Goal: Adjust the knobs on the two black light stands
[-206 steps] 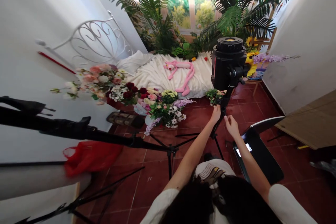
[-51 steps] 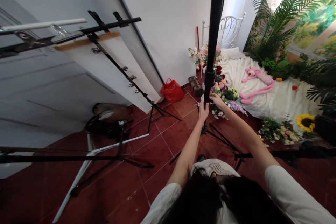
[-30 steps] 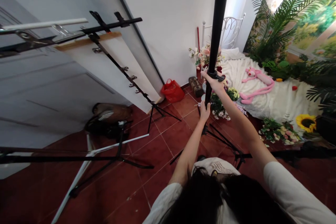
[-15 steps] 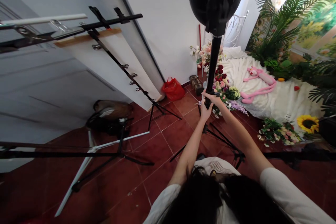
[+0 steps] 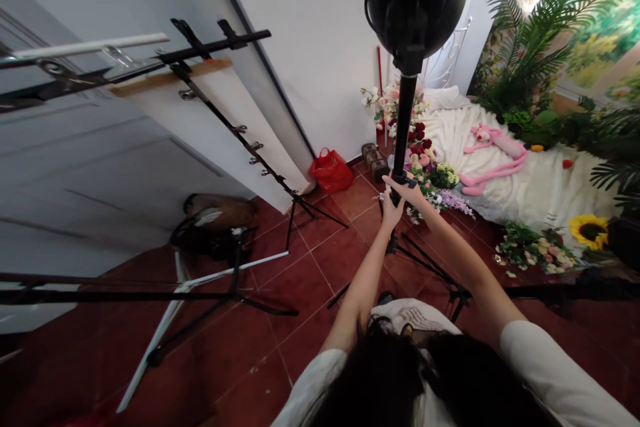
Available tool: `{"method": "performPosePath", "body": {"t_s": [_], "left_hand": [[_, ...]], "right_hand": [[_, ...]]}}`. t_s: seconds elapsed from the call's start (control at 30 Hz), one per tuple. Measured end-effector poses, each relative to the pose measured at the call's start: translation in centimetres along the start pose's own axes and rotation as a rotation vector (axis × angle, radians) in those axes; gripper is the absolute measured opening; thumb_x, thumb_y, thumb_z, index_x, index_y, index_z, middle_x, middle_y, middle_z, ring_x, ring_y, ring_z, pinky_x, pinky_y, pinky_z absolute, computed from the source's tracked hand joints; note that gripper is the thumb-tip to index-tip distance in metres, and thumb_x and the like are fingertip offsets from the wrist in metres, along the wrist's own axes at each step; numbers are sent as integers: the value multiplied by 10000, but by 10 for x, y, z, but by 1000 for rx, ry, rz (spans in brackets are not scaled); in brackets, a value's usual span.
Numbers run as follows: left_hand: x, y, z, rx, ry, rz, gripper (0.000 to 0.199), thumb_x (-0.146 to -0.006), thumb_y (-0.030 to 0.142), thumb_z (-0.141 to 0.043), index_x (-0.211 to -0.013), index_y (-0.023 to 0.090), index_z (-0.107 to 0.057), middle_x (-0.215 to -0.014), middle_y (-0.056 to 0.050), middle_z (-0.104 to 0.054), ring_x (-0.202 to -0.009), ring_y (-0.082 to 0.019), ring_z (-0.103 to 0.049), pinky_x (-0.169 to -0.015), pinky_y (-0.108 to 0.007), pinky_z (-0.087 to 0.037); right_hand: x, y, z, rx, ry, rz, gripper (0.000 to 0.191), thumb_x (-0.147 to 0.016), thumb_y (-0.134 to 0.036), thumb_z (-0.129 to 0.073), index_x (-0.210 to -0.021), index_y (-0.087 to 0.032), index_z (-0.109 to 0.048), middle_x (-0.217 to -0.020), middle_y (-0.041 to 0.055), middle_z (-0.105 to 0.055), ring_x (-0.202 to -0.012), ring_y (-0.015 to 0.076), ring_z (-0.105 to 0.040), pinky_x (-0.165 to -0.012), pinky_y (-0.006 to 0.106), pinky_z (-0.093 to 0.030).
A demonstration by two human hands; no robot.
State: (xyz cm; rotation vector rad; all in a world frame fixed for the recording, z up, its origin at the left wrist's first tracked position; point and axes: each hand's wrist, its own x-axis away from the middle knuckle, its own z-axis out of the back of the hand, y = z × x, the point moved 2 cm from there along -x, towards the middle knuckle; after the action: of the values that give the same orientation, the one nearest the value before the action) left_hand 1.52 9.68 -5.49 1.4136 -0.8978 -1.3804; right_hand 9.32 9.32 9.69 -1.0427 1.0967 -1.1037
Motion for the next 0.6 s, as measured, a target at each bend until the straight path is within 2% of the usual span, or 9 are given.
{"method": "performPosePath", "body": {"t_s": [0.07, 0.13, 0.23, 0.3, 0.43, 0.6], "left_hand": [[0, 0, 0, 7, 2, -4, 377, -920, 492, -698, -1132, 214, -557, -1078, -95, -662, -1082, -241, -677, -1008, -434, -561], [1, 1, -1, 17, 4, -15, 385, -924, 515, -693, -1117, 216, -548, -1061, -87, -661, -1051, -228, -677, -992, -412, -559], [2, 5, 0, 9, 13, -14, 400, -917, 553, -697, -1072, 224, -532, -1014, -61, -658, -971, -206, -672, -942, -379, -564], [3, 8, 2, -9, 28, -3, 410, -908, 568, -706, -1057, 228, -532, -1003, -49, -658, -968, -201, -668, -939, -366, -560], [4, 14, 3, -24, 42, 2, 405, -910, 566, -707, -1067, 233, -536, -968, -24, -646, -951, -185, -658, -932, -338, -551], [5, 14, 2, -23, 52, -3, 377, -932, 543, -693, -1082, 232, -541, -969, -25, -630, -937, -186, -649, -932, -350, -548]], "right_hand": [[7, 8, 15, 183, 37, 105, 479, -738, -641, -836, -925, -241, -650, -951, 88, -718, -1070, 298, -674, -1016, 460, -585], [17, 20, 32, 382, 21, 190, 478, -755, -602, -834, -988, -223, -658, -1066, 139, -729, -1135, 338, -652, -1082, 511, -538], [33, 42, 54, 534, -29, 217, 380, -871, -467, -718, -1119, -186, -655, -1198, 212, -711, -1179, 374, -637, -1103, 552, -502], [40, 54, 62, 568, -51, 222, 309, -942, -359, -585, -1182, -169, -635, -1230, 232, -704, -1173, 368, -649, -1096, 550, -501], [40, 64, 55, 626, -112, 219, 267, -1002, -241, -407, -1167, -173, -606, -1176, 221, -727, -1119, 335, -673, -1074, 517, -507], [22, 67, 39, 679, -103, 125, 184, -999, -259, -449, -1076, -180, -596, -1130, 238, -728, -1096, 348, -677, -1097, 493, -481]]}}
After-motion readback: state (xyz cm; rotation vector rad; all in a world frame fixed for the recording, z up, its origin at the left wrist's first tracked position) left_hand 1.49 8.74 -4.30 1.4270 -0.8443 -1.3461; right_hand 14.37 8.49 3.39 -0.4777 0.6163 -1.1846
